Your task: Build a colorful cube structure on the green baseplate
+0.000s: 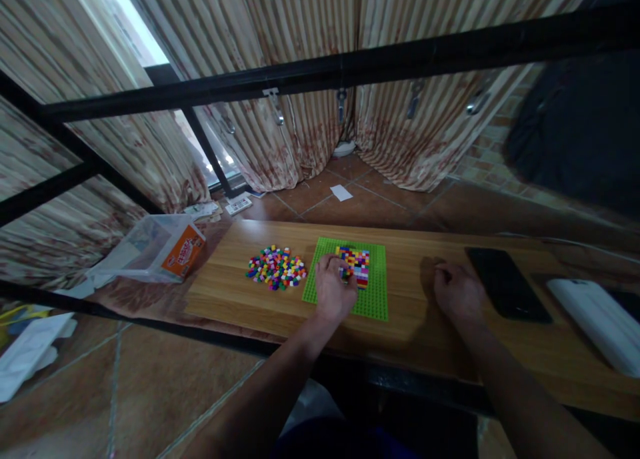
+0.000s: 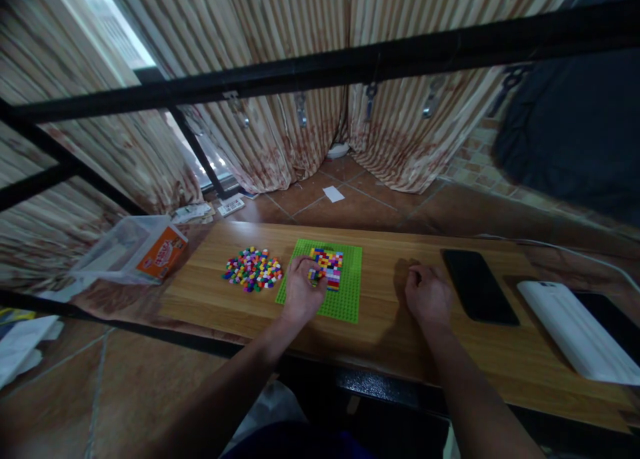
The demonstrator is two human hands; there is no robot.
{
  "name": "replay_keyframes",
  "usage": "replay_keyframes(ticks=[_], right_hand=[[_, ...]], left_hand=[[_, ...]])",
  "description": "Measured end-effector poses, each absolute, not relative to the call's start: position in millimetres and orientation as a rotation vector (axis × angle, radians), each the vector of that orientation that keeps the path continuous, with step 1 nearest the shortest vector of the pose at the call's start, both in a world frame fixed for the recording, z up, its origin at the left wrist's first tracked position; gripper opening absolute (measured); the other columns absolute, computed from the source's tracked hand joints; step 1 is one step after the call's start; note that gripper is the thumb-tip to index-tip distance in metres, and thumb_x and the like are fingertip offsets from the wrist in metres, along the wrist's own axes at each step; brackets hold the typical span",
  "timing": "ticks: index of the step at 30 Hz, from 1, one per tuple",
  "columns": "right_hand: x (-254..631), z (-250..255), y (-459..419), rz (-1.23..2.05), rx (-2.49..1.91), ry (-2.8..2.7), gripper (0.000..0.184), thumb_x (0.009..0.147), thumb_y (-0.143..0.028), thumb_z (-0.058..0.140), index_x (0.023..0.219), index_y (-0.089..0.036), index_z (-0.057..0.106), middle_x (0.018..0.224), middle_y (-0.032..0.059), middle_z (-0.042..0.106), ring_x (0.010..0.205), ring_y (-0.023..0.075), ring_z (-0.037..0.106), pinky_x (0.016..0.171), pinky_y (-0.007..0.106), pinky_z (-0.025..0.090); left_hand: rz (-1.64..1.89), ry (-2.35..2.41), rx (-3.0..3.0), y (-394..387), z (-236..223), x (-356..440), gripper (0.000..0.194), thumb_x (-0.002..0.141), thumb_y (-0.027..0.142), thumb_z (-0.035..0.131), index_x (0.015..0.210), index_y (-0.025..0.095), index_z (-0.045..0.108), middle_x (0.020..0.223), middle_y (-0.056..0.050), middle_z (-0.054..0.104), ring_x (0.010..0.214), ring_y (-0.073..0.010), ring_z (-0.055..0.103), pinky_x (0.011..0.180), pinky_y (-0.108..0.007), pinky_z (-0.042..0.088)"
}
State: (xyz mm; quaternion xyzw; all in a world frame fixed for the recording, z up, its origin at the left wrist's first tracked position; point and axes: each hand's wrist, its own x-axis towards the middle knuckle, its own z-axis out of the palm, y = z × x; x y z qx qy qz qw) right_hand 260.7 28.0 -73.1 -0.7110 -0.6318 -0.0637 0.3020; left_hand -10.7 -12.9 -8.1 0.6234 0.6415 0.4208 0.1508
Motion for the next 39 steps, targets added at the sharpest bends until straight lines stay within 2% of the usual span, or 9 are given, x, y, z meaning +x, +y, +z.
replay_keyframes(ticks=[8, 17, 25, 28, 32, 35, 39], right_hand=[[263, -75, 29, -0.176, -1.841, -1.691, 0.031, 0.086, -0.032, 0.043, 0.090, -0.016, 0.070, 0.090, 0.0149, 0.068, 0.077, 0.0255, 0.060, 0.068, 0.037, 0.044], [263, -72, 26, -0.199, -1.871, -1.723, 0.031, 0.087, -0.031, 0.044, 0.090, -0.016, 0.070, 0.089, 0.0146, 0.068, 0.076, 0.0248, 0.060, 0.065, 0.035, 0.042], [265, -74, 29, -0.243, -1.815, -1.736, 0.030, 0.085, -0.030, 0.044, 0.086, -0.016, 0.071, 0.081, 0.0144, 0.066, 0.074, 0.0255, 0.059, 0.066, 0.037, 0.043], [265, -74, 29, -0.251, -1.801, -1.723, 0.031, 0.085, -0.030, 0.043, 0.086, -0.015, 0.071, 0.080, 0.0133, 0.066, 0.075, 0.0255, 0.059, 0.066, 0.036, 0.044], [267, -78, 30, -0.287, -1.814, -1.722, 0.032, 0.086, -0.031, 0.043, 0.088, -0.016, 0.071, 0.083, 0.0126, 0.066, 0.076, 0.0253, 0.059, 0.064, 0.035, 0.043], [268, -80, 31, -0.296, -1.777, -1.729, 0.032, 0.085, -0.032, 0.043, 0.086, -0.016, 0.071, 0.083, 0.0126, 0.066, 0.075, 0.0252, 0.060, 0.064, 0.035, 0.044], [268, -81, 31, -0.312, -1.767, -1.716, 0.032, 0.086, -0.033, 0.044, 0.088, -0.016, 0.071, 0.085, 0.0131, 0.067, 0.075, 0.0262, 0.061, 0.063, 0.036, 0.043]], left_hand=[[1.178, 1.806, 1.735, -10, -5, -15, 0.020, 0.070, 0.009, 0.069, 0.084, 0.019, 0.060, 0.102, -0.007, 0.058, 0.105, -0.0221, 0.057, 0.099, -0.042, 0.046], [1.163, 1.825, 1.672, -7, -5, -14, 0.019, 0.068, 0.007, 0.070, 0.081, 0.019, 0.062, 0.102, -0.007, 0.059, 0.104, -0.0222, 0.056, 0.100, -0.043, 0.046], [1.180, 1.859, 1.665, -8, -7, -12, 0.019, 0.068, 0.006, 0.070, 0.079, 0.019, 0.062, 0.105, -0.007, 0.060, 0.103, -0.0221, 0.056, 0.098, -0.043, 0.047], [1.139, 1.847, 1.698, -8, -5, -16, 0.020, 0.069, 0.010, 0.073, 0.083, 0.020, 0.063, 0.104, -0.007, 0.061, 0.103, -0.0228, 0.058, 0.098, -0.043, 0.048], [1.090, 1.785, 1.798, -17, -1, -23, 0.036, 0.068, 0.016, 0.077, 0.100, 0.022, 0.064, 0.112, -0.007, 0.063, 0.109, -0.0247, 0.058, 0.101, -0.046, 0.046], [1.131, 1.739, 1.876, -35, -3, -36, 0.040, 0.073, 0.010, 0.069, 0.110, 0.022, 0.062, 0.119, -0.007, 0.062, 0.116, -0.0239, 0.056, 0.104, -0.045, 0.045], [1.146, 1.773, 1.877, -63, -18, -71, 0.034, 0.079, 0.006, 0.057, 0.109, 0.020, 0.061, 0.114, -0.008, 0.063, 0.112, -0.0211, 0.058, 0.101, -0.041, 0.048]])
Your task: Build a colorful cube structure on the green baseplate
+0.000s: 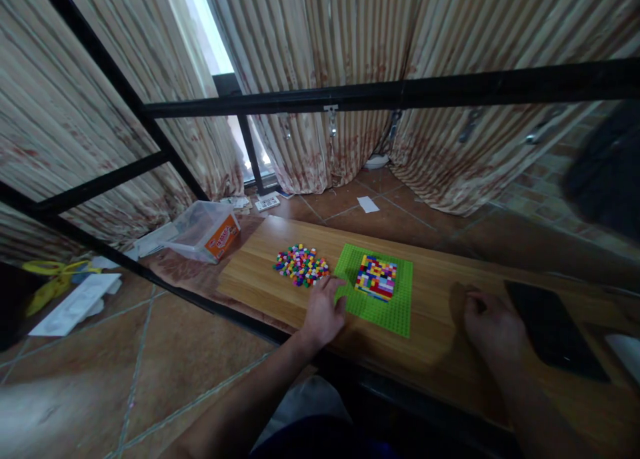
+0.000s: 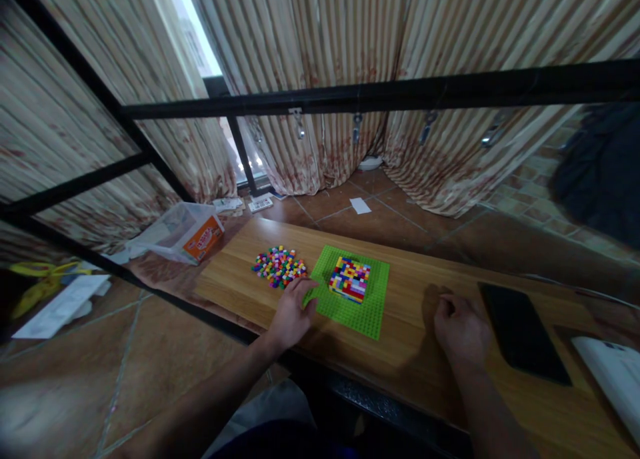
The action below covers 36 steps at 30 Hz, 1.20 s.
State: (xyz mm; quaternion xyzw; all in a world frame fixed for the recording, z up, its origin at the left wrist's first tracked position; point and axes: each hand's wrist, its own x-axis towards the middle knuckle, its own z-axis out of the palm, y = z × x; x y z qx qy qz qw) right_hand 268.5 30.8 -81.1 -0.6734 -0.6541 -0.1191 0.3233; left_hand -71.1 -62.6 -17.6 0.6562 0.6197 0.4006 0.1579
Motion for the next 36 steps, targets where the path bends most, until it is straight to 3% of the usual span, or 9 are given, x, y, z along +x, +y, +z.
replay_keyframes(ticks=[7, 13, 21, 28, 36], right_hand=[[272, -85, 31, -0.326, -1.833, -1.740, 0.030, 0.086, -0.032, 0.045, 0.091, -0.019, 0.071, 0.084, 0.0150, 0.067, 0.080, 0.0289, 0.062, 0.061, 0.038, 0.041], [277, -89, 36, -0.359, -1.836, -1.774, 0.031, 0.086, -0.032, 0.046, 0.086, -0.015, 0.072, 0.080, 0.0123, 0.066, 0.076, 0.0252, 0.059, 0.060, 0.034, 0.039], [280, -90, 34, -0.353, -1.822, -1.803, 0.032, 0.088, -0.032, 0.045, 0.092, -0.015, 0.072, 0.084, 0.0136, 0.066, 0.080, 0.0272, 0.060, 0.062, 0.036, 0.041], [280, -91, 34, -0.314, -1.824, -1.793, 0.028, 0.085, -0.030, 0.046, 0.092, -0.018, 0.071, 0.083, 0.0151, 0.066, 0.084, 0.0302, 0.061, 0.062, 0.038, 0.041], [274, -85, 33, -0.306, -1.848, -1.749, 0.030, 0.085, -0.032, 0.046, 0.089, -0.017, 0.072, 0.080, 0.0141, 0.066, 0.079, 0.0284, 0.060, 0.061, 0.037, 0.040]], left_hand=[[1.011, 2.243, 1.642, -83, -34, -145, 0.016, 0.086, 0.014, 0.051, 0.097, 0.020, 0.062, 0.097, -0.007, 0.065, 0.093, -0.0202, 0.063, 0.086, -0.035, 0.052], [0.832, 2.424, 1.543, -75, -32, -160, 0.017, 0.087, 0.018, 0.054, 0.100, 0.020, 0.064, 0.102, -0.008, 0.065, 0.097, -0.0201, 0.064, 0.086, -0.031, 0.050], [0.709, 2.443, 1.626, -67, -32, -155, 0.016, 0.086, 0.019, 0.057, 0.099, 0.021, 0.066, 0.104, -0.008, 0.066, 0.101, -0.0225, 0.062, 0.088, -0.034, 0.048], [0.844, 2.377, 1.617, -63, -36, -157, 0.015, 0.088, 0.017, 0.053, 0.092, 0.019, 0.067, 0.099, -0.009, 0.067, 0.095, -0.0236, 0.063, 0.085, -0.036, 0.048], [1.386, 1.901, 1.295, -67, -33, -146, 0.013, 0.082, 0.018, 0.059, 0.090, 0.019, 0.070, 0.094, -0.006, 0.069, 0.089, -0.0189, 0.065, 0.083, -0.032, 0.050]])
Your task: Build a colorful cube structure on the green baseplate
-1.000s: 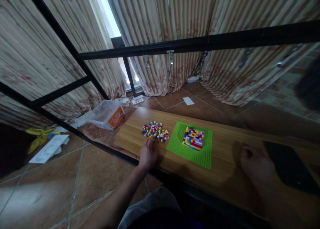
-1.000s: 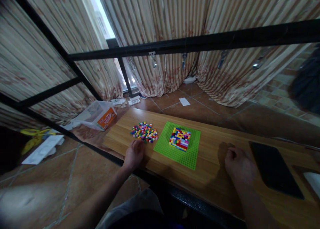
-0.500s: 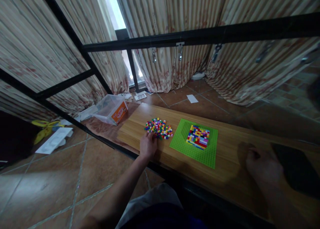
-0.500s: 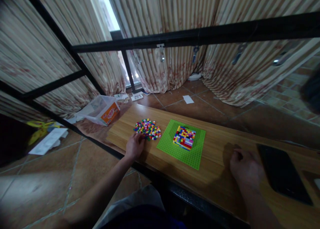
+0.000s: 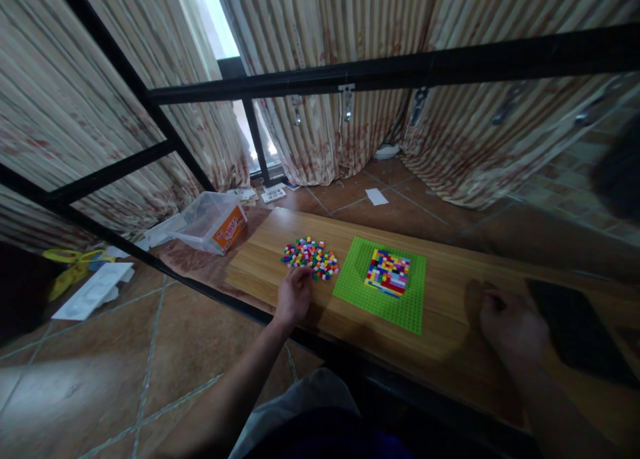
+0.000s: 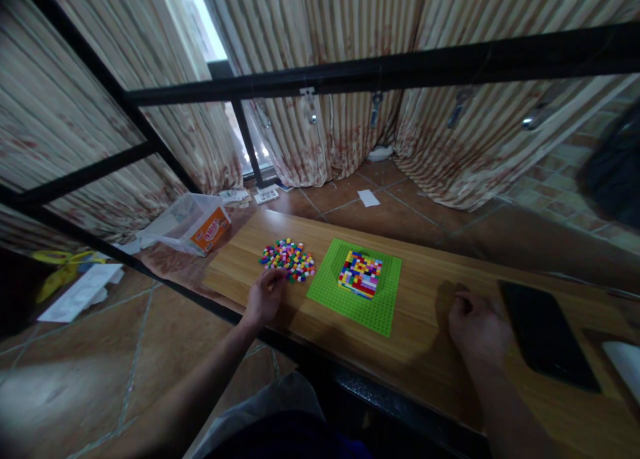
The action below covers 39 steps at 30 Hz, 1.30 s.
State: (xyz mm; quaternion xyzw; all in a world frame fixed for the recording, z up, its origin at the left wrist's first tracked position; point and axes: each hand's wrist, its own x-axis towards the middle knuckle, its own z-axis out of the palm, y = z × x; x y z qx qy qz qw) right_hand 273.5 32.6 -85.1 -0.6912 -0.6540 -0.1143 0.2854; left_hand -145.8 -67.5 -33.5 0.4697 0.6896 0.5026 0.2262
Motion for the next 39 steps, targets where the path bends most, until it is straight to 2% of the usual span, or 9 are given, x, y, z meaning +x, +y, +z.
replay_keyframes(ticks=[5, 8, 12, 17, 24, 33, 39], right_hand=[[269, -80, 31, -0.295, -1.816, -1.752, 0.031, 0.085, -0.031, 0.044, 0.089, -0.015, 0.071, 0.083, 0.0150, 0.067, 0.077, 0.0276, 0.060, 0.063, 0.037, 0.042], [266, -77, 30, -0.288, -1.802, -1.733, 0.031, 0.084, -0.031, 0.045, 0.087, -0.015, 0.071, 0.084, 0.0137, 0.067, 0.074, 0.0245, 0.059, 0.062, 0.034, 0.041], [264, -74, 29, -0.243, -1.832, -1.721, 0.031, 0.085, -0.029, 0.045, 0.089, -0.014, 0.071, 0.086, 0.0137, 0.067, 0.074, 0.0226, 0.059, 0.064, 0.034, 0.042], [263, -76, 29, -0.223, -1.857, -1.697, 0.031, 0.086, -0.030, 0.045, 0.090, -0.014, 0.071, 0.087, 0.0122, 0.067, 0.078, 0.0217, 0.059, 0.069, 0.032, 0.044], [260, -74, 29, -0.209, -1.890, -1.662, 0.031, 0.086, -0.032, 0.045, 0.090, -0.016, 0.071, 0.090, 0.0107, 0.067, 0.075, 0.0198, 0.060, 0.066, 0.031, 0.044], [258, -72, 28, -0.182, -1.883, -1.663, 0.029, 0.085, -0.030, 0.044, 0.088, -0.017, 0.070, 0.090, 0.0112, 0.067, 0.077, 0.0215, 0.060, 0.068, 0.033, 0.046], [259, -72, 28, -0.179, -1.892, -1.664, 0.029, 0.085, -0.030, 0.044, 0.089, -0.017, 0.070, 0.089, 0.0099, 0.066, 0.076, 0.0205, 0.060, 0.067, 0.031, 0.045]], left_hand=[[1.479, 1.497, 0.995, -64, -24, -121, 0.015, 0.071, 0.027, 0.074, 0.082, 0.017, 0.070, 0.084, -0.004, 0.072, 0.082, -0.0173, 0.066, 0.081, -0.030, 0.051], [1.472, 1.413, 1.014, -61, -19, -106, 0.014, 0.069, 0.026, 0.076, 0.080, 0.017, 0.072, 0.084, -0.004, 0.074, 0.082, -0.0181, 0.067, 0.081, -0.031, 0.052], [1.426, 1.425, 1.159, -59, -14, -87, 0.009, 0.076, 0.025, 0.071, 0.080, 0.018, 0.075, 0.084, -0.005, 0.074, 0.080, -0.0179, 0.067, 0.076, -0.029, 0.052], [1.354, 1.438, 1.369, -54, -10, -69, 0.013, 0.084, 0.025, 0.064, 0.084, 0.019, 0.075, 0.086, -0.005, 0.074, 0.082, -0.0175, 0.067, 0.077, -0.029, 0.052], [1.340, 1.500, 1.717, -34, -9, -48, 0.014, 0.084, 0.018, 0.063, 0.088, 0.024, 0.075, 0.090, -0.003, 0.075, 0.090, -0.0189, 0.067, 0.089, -0.035, 0.051], [1.172, 1.543, 1.979, -19, -7, -37, 0.019, 0.081, 0.012, 0.065, 0.092, 0.026, 0.073, 0.094, -0.001, 0.075, 0.094, -0.0204, 0.064, 0.092, -0.039, 0.047], [1.111, 1.530, 2.220, -16, -9, -41, 0.017, 0.086, 0.016, 0.061, 0.094, 0.026, 0.072, 0.094, -0.001, 0.075, 0.094, -0.0206, 0.062, 0.091, -0.040, 0.043]])
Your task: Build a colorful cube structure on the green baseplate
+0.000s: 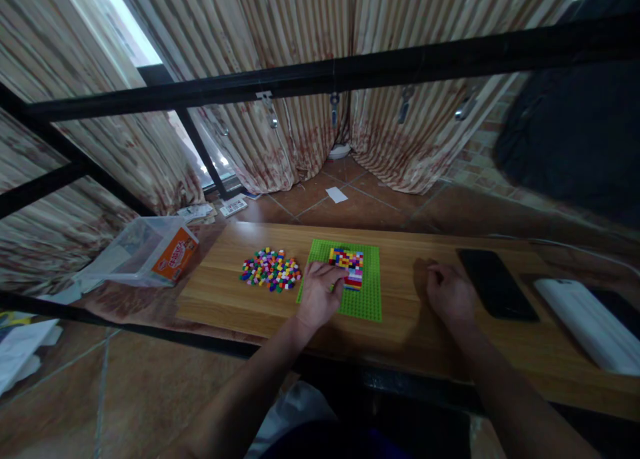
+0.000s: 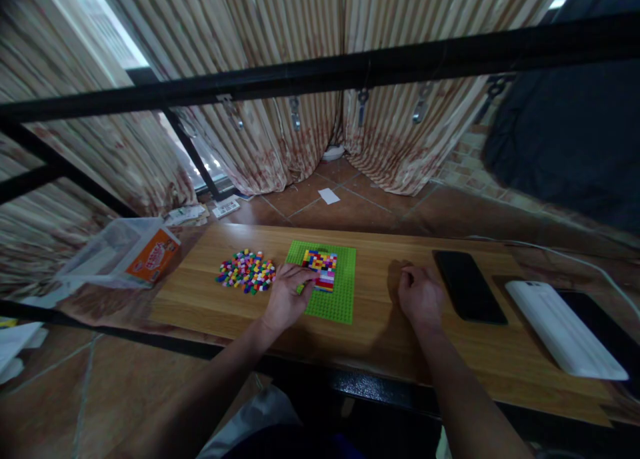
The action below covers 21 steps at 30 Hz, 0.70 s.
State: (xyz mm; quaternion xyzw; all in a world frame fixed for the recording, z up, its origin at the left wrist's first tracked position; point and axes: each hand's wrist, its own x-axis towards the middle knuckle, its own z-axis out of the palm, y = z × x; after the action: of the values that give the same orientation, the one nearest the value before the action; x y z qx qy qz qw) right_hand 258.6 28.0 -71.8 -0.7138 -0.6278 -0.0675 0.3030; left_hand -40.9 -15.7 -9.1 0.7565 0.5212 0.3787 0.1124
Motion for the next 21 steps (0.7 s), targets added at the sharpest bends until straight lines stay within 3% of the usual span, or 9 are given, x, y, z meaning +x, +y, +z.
replay_keyframes(ticks=[21], right_hand=[[261.1, -75.0, 28.4, -0.196, -1.862, -1.671, 0.030, 0.086, -0.032, 0.045, 0.090, -0.016, 0.070, 0.089, 0.0107, 0.067, 0.075, 0.0202, 0.060, 0.066, 0.031, 0.044]], left_hand=[[1.109, 1.524, 2.354, -16.5, -18.1, -40.7, 0.013, 0.089, 0.021, 0.059, 0.090, 0.024, 0.071, 0.104, -0.005, 0.069, 0.102, -0.0224, 0.057, 0.093, -0.043, 0.042]])
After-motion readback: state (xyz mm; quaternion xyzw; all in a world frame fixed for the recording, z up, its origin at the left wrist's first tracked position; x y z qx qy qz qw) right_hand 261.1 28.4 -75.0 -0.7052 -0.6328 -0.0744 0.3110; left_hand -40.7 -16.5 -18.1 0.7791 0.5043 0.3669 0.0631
